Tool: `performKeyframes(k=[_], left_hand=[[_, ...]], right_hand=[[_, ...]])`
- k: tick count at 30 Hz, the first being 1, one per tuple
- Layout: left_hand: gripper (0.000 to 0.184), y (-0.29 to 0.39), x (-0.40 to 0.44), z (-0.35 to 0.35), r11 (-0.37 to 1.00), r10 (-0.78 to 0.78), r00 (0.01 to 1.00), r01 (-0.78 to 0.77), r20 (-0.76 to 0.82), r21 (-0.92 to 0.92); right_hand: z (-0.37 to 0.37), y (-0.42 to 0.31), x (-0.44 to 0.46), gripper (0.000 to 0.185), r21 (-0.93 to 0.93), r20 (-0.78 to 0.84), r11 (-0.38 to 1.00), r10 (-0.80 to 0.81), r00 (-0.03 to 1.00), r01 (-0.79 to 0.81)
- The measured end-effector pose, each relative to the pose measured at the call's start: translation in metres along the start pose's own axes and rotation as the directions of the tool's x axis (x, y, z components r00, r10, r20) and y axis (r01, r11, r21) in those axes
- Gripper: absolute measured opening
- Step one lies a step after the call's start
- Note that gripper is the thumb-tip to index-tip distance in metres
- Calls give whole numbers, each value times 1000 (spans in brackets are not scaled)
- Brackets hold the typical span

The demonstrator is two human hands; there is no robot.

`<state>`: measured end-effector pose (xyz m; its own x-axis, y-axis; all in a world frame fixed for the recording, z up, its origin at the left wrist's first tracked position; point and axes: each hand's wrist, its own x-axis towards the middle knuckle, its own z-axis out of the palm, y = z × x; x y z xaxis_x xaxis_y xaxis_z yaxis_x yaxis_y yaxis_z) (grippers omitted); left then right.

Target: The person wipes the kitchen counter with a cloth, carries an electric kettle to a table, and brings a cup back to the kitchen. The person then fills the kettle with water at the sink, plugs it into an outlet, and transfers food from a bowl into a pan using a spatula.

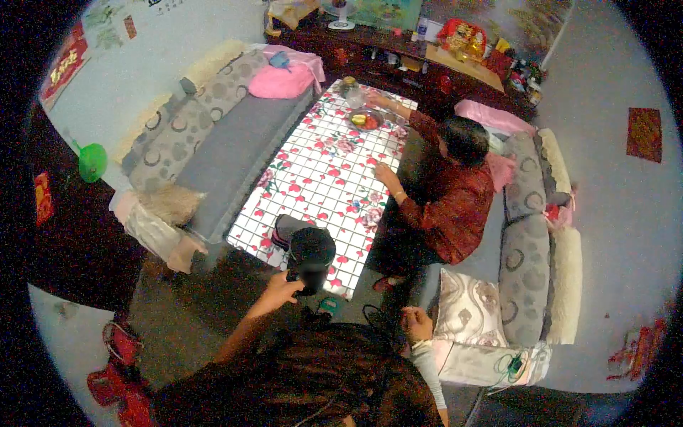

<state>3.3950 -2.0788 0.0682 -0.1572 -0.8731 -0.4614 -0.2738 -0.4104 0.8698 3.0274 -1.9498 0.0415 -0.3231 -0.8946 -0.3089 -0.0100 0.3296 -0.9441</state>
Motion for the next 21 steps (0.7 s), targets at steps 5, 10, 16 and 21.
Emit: performKeyframes(k=[5,10,16,21], left_hand=[[37,-3,10,1,1000,19,1000,-19,0,-14],[36,26,7,-1,998,-59,998,59,3,-29],[33,30,25,-6,996,-87,996,87,23,-23],[28,35,34,-3,998,-67,997,67,29,-13]], right_hand=[[-1,9,-2,25,37,-11,999,-5,1000,6],[-3,12,-8,23,-52,-61,999,2,998,-5],[4,4,-22,20,64,-74,990,127,989,-122],[-4,41,-25,16,-85,-141,996,-3,990,-9]])
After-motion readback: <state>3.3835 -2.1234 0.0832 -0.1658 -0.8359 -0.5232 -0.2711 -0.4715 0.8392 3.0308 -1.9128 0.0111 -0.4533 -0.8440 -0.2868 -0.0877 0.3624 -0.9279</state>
